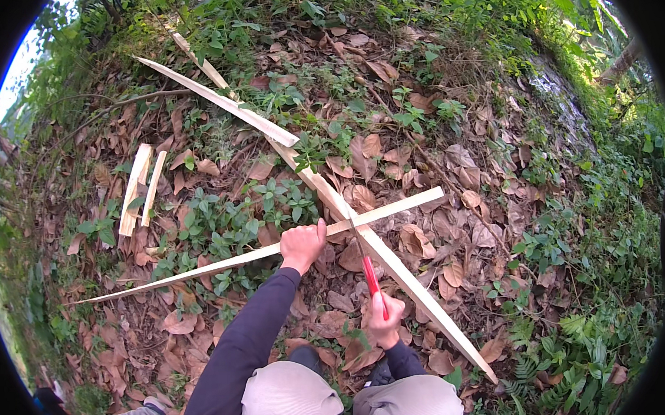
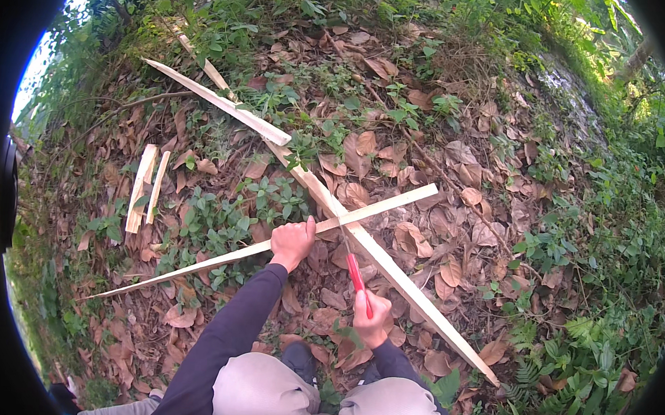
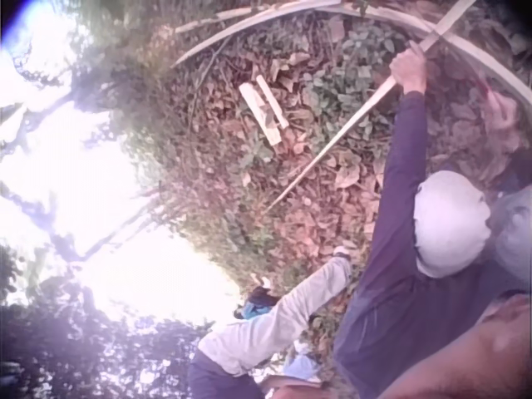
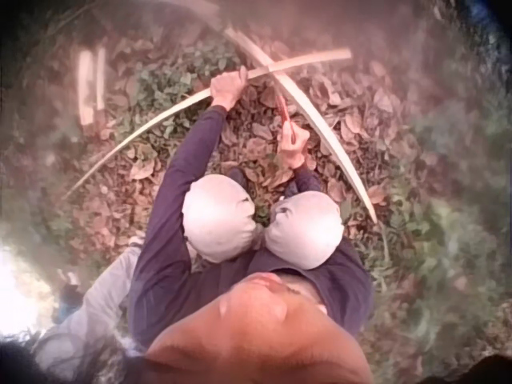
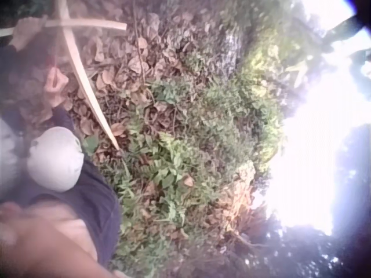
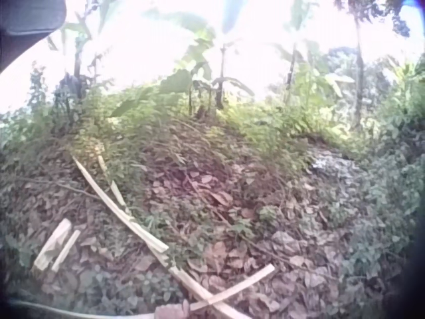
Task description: The person uses a red folding saw to cut a long, thin piece of light-colored wood lying on the forest floor. The person holds the wood steady with their left hand while sawing with their right hand, creating a notch or cut in the center of the piece.
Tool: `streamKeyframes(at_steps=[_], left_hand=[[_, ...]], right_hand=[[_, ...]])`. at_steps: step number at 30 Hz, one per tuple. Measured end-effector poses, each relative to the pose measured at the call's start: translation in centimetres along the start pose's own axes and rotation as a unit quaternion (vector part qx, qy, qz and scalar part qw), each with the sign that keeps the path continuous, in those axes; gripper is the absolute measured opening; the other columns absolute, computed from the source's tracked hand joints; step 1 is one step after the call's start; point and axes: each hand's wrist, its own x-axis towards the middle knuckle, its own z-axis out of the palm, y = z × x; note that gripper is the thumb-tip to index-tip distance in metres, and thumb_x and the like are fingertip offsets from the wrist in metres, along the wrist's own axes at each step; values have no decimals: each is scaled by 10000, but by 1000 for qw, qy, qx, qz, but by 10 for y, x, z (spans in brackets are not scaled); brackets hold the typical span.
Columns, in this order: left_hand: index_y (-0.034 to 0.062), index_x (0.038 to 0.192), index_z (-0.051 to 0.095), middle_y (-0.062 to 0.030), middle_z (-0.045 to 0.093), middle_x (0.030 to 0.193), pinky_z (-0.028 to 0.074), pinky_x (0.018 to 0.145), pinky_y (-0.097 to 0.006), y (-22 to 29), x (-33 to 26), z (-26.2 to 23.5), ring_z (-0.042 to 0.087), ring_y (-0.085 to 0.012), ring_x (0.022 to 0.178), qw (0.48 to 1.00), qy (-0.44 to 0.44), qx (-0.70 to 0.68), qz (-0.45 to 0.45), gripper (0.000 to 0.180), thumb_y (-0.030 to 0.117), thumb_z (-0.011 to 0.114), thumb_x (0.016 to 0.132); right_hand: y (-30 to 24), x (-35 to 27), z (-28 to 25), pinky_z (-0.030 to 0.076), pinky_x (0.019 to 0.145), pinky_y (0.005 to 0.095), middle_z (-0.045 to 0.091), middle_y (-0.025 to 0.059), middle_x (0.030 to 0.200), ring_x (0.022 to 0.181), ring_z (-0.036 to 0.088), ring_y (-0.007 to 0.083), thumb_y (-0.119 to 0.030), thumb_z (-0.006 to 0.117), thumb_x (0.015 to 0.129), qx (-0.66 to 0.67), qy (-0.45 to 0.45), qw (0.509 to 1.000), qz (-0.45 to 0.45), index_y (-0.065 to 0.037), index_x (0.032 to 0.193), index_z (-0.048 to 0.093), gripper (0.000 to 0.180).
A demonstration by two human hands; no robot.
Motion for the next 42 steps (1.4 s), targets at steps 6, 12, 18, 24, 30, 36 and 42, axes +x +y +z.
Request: streamKeyframes(at_steps=[6,12,18,24,30,36,42], left_hand=[[71,667,736,-178,680,640,550,581,-469,-2,7,-3,682,-360,587,1000,-5,-6,3,610,416,373,1016],[71,667,737,-172,678,629,551,576,-467,8,5,2,680,-356,575,1000,2,-15,4,609,420,378,1014],[74,663,732,-179,671,626,544,566,-474,-3,1,1,673,-365,568,1000,-4,6,15,609,423,380,1017],[81,661,742,-161,678,615,550,561,-454,2,4,1,684,-340,562,1000,3,0,8,611,427,385,1016],[72,665,739,-173,676,625,551,579,-466,-3,3,4,680,-355,573,1000,5,-6,11,617,424,377,1019],[72,683,740,-185,673,640,546,591,-482,-6,9,-1,675,-374,595,1000,-10,5,1,608,422,374,1019],[78,663,737,-161,676,618,549,580,-461,4,5,0,682,-349,575,1000,-3,-1,4,618,432,376,1017]], right_hand=[[5,0,10,352,445,321,453,45,492,417,493,150,-155,507,992,27,1,999,25,-6,643,522,380],[21,-70,-40,370,470,379,475,114,526,429,515,274,-127,551,924,-32,-22,998,-45,-6,685,572,268],[12,-5,9,345,456,342,457,68,509,417,485,182,-139,514,965,-23,-4,999,-48,-3,648,523,345],[9,-67,-26,328,451,320,446,32,489,400,447,149,-150,515,952,17,-6,1000,-12,-6,592,499,388],[8,-25,-8,361,470,386,459,122,502,427,518,284,-140,544,921,-27,-3,999,-18,-25,645,541,298],[11,-27,1,366,491,406,458,139,547,458,511,321,-118,555,937,-11,-12,1000,23,-13,673,518,286],[15,-75,-47,365,471,373,477,104,526,430,513,265,-122,552,906,-32,-14,998,-45,2,647,551,287]])
